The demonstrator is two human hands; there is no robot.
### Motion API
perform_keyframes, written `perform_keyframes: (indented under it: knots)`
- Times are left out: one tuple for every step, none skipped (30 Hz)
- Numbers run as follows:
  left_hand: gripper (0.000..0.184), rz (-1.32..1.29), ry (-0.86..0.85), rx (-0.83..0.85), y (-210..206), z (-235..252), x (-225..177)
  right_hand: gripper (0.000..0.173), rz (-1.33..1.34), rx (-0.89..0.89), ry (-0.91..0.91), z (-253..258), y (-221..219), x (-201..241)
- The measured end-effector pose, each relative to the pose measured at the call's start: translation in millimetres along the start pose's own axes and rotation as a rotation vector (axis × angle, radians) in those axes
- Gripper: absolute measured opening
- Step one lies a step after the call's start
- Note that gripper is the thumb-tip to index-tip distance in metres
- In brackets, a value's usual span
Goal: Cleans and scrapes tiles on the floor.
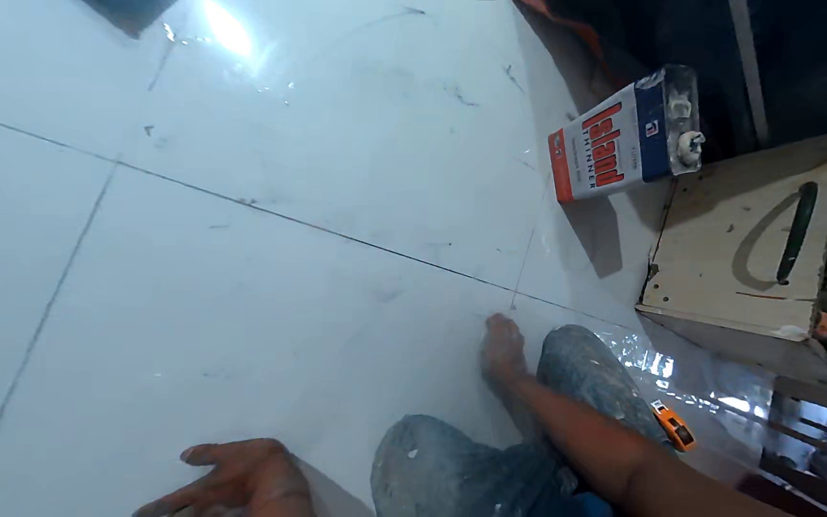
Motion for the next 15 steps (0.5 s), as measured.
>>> perform_keyframes:
  knots:
    - [0.083, 0.005, 0.000, -0.011, 0, 1, 1, 0.054, 0.026, -0.053, -0.070, 10, 8, -14]
    - [0.083, 0.008, 0.000, -0.017, 0, 3, 2, 0.053, 0.052, -0.093, -0.122, 19, 14, -25]
    - [0.083, 0.003, -0.002, -0.015, 0, 3, 3, 0.053, 0.072, -0.112, -0.146, 23, 16, -31]
    - [0.083, -0.001, -0.004, -0.009, -1, 2, 2, 0.055, 0.081, -0.075, -0.141, 21, 13, -31]
    - [0.083, -0.007, -0.006, -0.006, -1, 0, 1, 0.056, 0.077, -0.028, -0.125, 13, 9, -28]
    - [0.082, -0.012, -0.006, -0.005, 0, -3, 1, 0.056, 0.080, 0.007, -0.112, 5, 7, -25]
    - [0.081, -0.011, -0.005, -0.010, 1, -5, -1, 0.054, 0.089, 0.013, -0.111, 3, 10, -23]
    - [0.080, -0.004, -0.006, -0.012, 2, -5, -1, 0.051, 0.098, 0.000, -0.129, 6, 16, -27]
    - [0.080, -0.004, -0.005, -0.016, 2, -5, 0, 0.049, 0.110, -0.028, -0.145, 11, 23, -34]
    - [0.080, -0.001, -0.006, -0.021, 2, -5, 0, 0.048, 0.126, -0.046, -0.147, 19, 28, -41]
    - [0.080, 0.003, -0.010, -0.027, 2, -5, -1, 0.047, 0.136, -0.061, -0.128, 23, 30, -46]
    - [0.080, 0.008, -0.014, -0.024, 3, -6, -3, 0.049, 0.125, -0.052, -0.094, 22, 27, -48]
    - [0.081, 0.010, -0.015, -0.013, 4, -8, -4, 0.050, 0.107, -0.014, -0.060, 17, 24, -48]
    - [0.080, 0.000, -0.012, 0.001, 5, -12, -6, 0.050, 0.092, 0.007, -0.033, 13, 23, -47]
    - [0.080, -0.013, -0.012, 0.004, 6, -13, -7, 0.048, 0.085, 0.016, -0.018, 12, 25, -46]
Point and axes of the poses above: each hand's wrist, its own z-axis towards the middle knuckle, its own y-axis out of the back of the hand, x = y × z, the point moved 7 cm from there along z, towards the middle knuckle, and after that the axes turned 7 degrees about x, right-handed, at the moved point
